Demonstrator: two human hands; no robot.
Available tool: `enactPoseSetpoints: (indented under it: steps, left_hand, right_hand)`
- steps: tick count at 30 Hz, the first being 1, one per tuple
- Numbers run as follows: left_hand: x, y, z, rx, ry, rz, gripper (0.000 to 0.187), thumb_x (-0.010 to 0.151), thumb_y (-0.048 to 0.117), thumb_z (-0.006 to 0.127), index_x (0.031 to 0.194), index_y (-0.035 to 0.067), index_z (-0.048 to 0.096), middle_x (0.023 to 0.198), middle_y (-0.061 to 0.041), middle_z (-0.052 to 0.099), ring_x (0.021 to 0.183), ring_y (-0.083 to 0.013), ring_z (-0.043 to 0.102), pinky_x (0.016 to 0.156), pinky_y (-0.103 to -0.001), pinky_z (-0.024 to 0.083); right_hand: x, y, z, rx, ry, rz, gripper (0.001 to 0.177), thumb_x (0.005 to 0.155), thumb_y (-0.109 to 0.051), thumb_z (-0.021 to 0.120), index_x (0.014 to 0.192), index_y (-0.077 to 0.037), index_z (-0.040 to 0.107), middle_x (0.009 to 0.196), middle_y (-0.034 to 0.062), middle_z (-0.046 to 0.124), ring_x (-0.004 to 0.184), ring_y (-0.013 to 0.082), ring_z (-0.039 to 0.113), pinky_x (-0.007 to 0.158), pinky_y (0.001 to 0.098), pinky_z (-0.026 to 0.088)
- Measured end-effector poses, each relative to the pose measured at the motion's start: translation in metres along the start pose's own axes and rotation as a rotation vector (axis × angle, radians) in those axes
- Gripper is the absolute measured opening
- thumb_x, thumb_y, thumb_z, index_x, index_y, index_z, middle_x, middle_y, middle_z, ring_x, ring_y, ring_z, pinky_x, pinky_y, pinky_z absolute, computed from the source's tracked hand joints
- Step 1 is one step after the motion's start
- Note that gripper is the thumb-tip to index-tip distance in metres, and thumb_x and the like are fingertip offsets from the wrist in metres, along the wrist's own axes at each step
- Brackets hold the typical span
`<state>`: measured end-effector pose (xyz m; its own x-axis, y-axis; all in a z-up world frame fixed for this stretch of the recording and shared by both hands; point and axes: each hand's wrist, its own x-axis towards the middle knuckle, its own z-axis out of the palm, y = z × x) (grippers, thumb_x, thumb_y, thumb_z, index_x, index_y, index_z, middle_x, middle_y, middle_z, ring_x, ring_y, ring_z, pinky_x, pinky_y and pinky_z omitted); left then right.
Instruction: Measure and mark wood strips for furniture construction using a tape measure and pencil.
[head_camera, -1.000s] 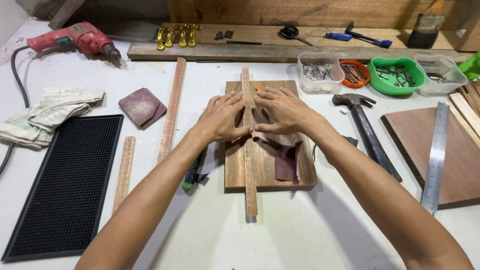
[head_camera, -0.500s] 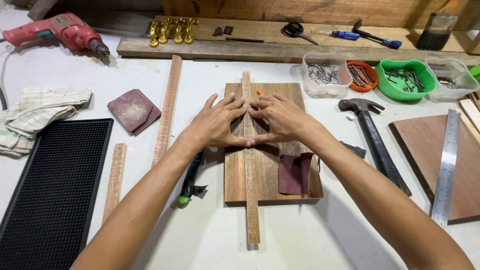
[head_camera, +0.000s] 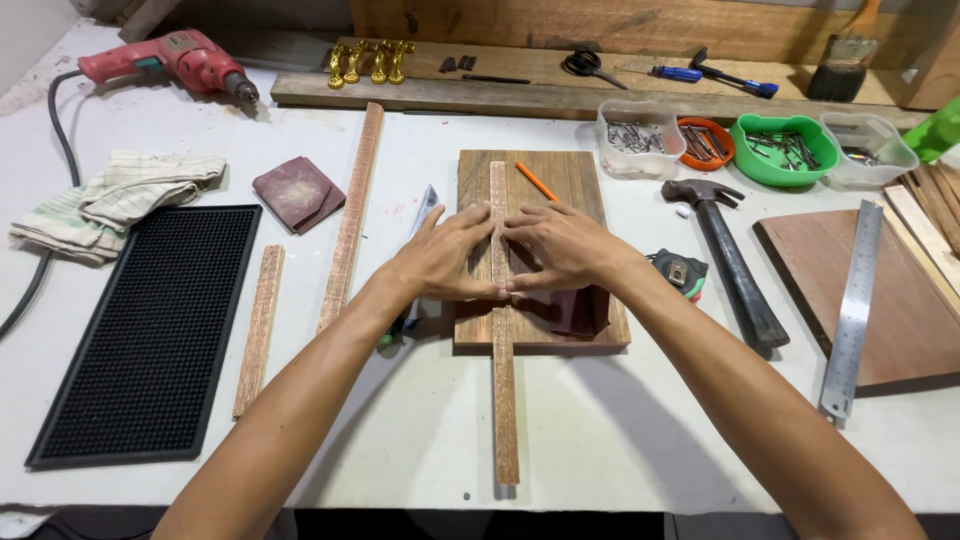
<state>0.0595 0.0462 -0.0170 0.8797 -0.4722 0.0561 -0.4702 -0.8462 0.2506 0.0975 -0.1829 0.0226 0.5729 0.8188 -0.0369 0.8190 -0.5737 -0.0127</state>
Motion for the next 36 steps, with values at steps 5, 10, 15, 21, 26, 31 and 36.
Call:
enactPoseSetpoints:
  steps: [5,10,15,21,26,31,36]
  left_hand:
    - [0.004,0.015,-0.003,-0.065,0.165,0.018,0.111,0.075,0.083,0.064,0.150,0.005,0.042,0.157,-0.021,0.038,0.144,-0.0315,0.035,0.119,-0.059,0.016]
    - [0.014,0.068,-0.026,-0.101,0.190,0.012,0.080,0.087,0.071,0.062,0.139,0.011,0.060,0.138,-0.018,0.060,0.132,-0.0306,0.053,0.113,-0.049,0.037]
    - [0.035,0.099,-0.011,0.007,0.142,0.112,0.059,0.084,0.049,0.074,0.130,0.014,0.067,0.123,-0.010,0.066,0.115,-0.0231,0.061,0.103,-0.044,0.041]
    - [0.047,0.107,0.000,0.014,0.096,0.113,0.050,0.085,0.037,0.071,0.127,0.010,0.067,0.124,-0.009,0.069,0.114,-0.0214,0.063,0.102,-0.044,0.039]
    - [0.037,0.115,-0.012,-0.259,0.015,-0.004,0.033,0.098,0.026,0.053,0.123,0.011,0.070,0.102,-0.011,0.076,0.092,-0.0233,0.071,0.089,-0.044,0.050]
    - [0.037,0.096,0.011,-0.492,-0.039,-0.054,0.040,0.105,0.020,0.040,0.102,-0.004,0.072,0.080,-0.024,0.074,0.066,-0.0285,0.067,0.064,-0.042,0.059]
    - [0.024,0.082,0.015,-0.915,0.138,-0.053,0.065,0.106,0.048,0.028,0.093,-0.003,0.066,0.086,-0.013,0.074,0.069,-0.0221,0.071,0.060,-0.040,0.061]
  right_hand:
    - [-0.040,0.014,-0.022,0.197,0.178,0.070,0.058,0.089,-0.041,0.068,0.132,-0.003,0.065,0.143,0.0145,0.058,0.141,0.0311,0.046,0.117,0.0479,0.033]
    - [-0.085,0.037,-0.029,0.214,0.278,0.115,0.042,0.084,-0.003,0.061,0.124,-0.008,0.073,0.138,0.0117,0.067,0.139,0.0290,0.053,0.119,0.0420,0.040]
    - [-0.114,0.037,-0.022,0.121,0.265,0.131,0.061,0.071,0.009,0.058,0.128,-0.009,0.071,0.139,0.0114,0.064,0.134,0.0298,0.055,0.113,0.0436,0.042]
    - [-0.119,0.003,-0.030,0.264,0.087,0.286,0.041,0.081,-0.015,0.074,0.122,-0.019,0.073,0.135,0.0045,0.065,0.114,0.0281,0.065,0.099,0.0423,0.051]
    - [-0.118,0.015,-0.017,0.277,0.295,0.216,0.017,0.086,-0.011,0.071,0.102,-0.008,0.076,0.111,0.0086,0.074,0.093,0.0290,0.072,0.083,0.0417,0.057]
    - [-0.108,0.023,-0.008,0.520,0.483,0.242,0.012,0.089,-0.008,0.068,0.098,-0.001,0.074,0.088,0.0117,0.076,0.076,0.0199,0.074,0.071,0.0352,0.059]
    - [-0.096,0.018,0.004,0.861,0.539,0.364,0.018,0.099,-0.015,0.067,0.101,0.003,0.071,0.078,0.0047,0.071,0.071,0.0100,0.065,0.066,0.0306,0.056]
